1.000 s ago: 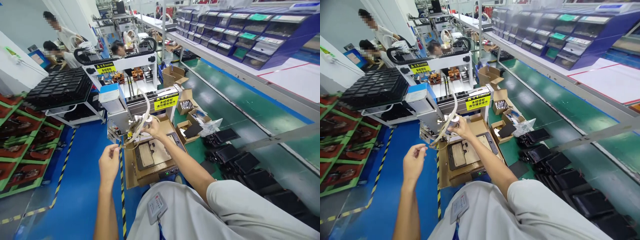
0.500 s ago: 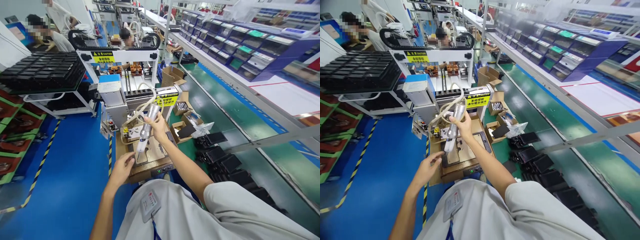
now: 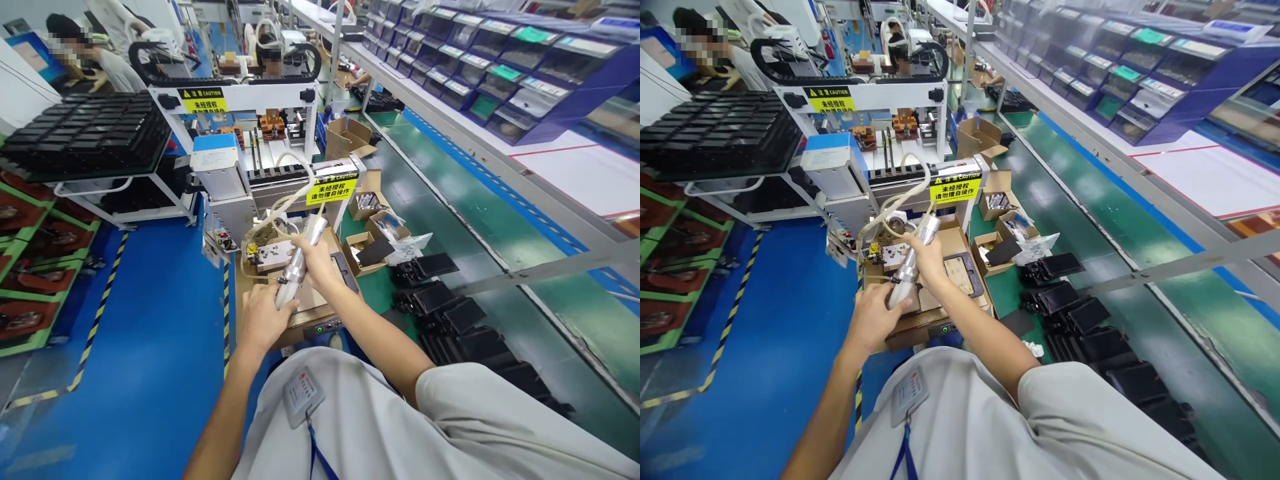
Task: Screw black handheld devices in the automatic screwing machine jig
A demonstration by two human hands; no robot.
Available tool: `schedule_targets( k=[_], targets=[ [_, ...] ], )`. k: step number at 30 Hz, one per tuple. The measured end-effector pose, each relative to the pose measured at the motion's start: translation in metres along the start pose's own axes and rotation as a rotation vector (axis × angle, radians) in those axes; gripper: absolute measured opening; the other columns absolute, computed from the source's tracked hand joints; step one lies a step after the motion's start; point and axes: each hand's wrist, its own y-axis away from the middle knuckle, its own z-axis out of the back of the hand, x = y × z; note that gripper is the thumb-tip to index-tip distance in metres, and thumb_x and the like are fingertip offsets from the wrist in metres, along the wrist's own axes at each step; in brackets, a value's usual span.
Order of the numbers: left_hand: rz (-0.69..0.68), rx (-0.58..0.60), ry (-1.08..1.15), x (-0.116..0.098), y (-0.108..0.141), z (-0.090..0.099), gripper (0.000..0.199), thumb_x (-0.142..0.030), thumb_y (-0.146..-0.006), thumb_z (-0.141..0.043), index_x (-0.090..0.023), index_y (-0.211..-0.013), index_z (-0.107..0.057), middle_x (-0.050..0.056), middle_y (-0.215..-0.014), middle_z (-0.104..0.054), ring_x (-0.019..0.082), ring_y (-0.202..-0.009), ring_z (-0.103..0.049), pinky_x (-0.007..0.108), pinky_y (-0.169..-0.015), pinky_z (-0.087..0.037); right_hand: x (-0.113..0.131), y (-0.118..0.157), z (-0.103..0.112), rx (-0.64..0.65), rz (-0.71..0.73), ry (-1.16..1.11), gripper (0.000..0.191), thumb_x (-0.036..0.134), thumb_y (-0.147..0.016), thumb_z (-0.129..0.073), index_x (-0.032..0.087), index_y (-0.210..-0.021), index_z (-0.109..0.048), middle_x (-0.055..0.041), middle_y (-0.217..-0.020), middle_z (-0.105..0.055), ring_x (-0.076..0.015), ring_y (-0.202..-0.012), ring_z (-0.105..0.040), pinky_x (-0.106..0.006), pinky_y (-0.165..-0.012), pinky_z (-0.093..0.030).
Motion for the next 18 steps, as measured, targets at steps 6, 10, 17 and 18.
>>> schedule_targets(
  k=[6,10,17,18],
  targets=[
    [0.0,0.031,0.029,-0.017,0.0,-0.01,0.026,-0.045,-0.09,-0.065,-0.02,-0.092,-0.074,0.014,-0.094,-0.074,0.035,-0.095,-0.065,0.047,-0.088,-0.045,0.021,0.011,0.018,0.116,0.01,0.023,0.037,0.041,-0.073,-0.082,0.02,-0.094,-0.059,0.0011,-0.076,-0.06,-0.0151,-0.067,-0.057,-0.027,-0.058,-0.051],
    [0.01,0.228,0.583,-0.017,-0.002,0.0,0.035,-0.044,-0.094,-0.058,-0.019,-0.112,-0.075,0.008,-0.102,-0.077,0.028,-0.095,-0.068,0.038,-0.086,-0.049,0.039,0.021,0.032,0.372,0.033,0.064,0.043,0.037,-0.074,-0.079,0.022,-0.111,-0.063,-0.0025,-0.094,-0.07,-0.019,-0.083,-0.065,-0.03,-0.071,-0.056],
    [-0.068,0.479,0.987,-0.022,-0.003,0.017,0.042,-0.048,-0.099,-0.055,-0.019,-0.121,-0.076,0.009,-0.123,-0.074,0.028,-0.107,-0.065,0.034,-0.09,-0.049,0.04,0.018,0.034,0.569,-0.024,0.124,0.039,0.054,-0.077,-0.078,0.018,-0.088,-0.066,-0.0025,-0.078,-0.068,-0.0142,-0.061,-0.059,-0.027,-0.056,-0.052],
    [-0.056,0.474,0.999,-0.022,-0.003,0.017,0.041,-0.047,-0.099,-0.055,-0.02,-0.121,-0.076,0.009,-0.126,-0.073,0.028,-0.11,-0.065,0.034,-0.091,-0.049,0.041,0.017,0.032,0.562,-0.001,0.146,0.039,0.053,-0.077,-0.079,0.018,-0.085,-0.065,-0.0016,-0.076,-0.067,-0.0135,-0.06,-0.057,-0.026,-0.054,-0.05]
  ],
)
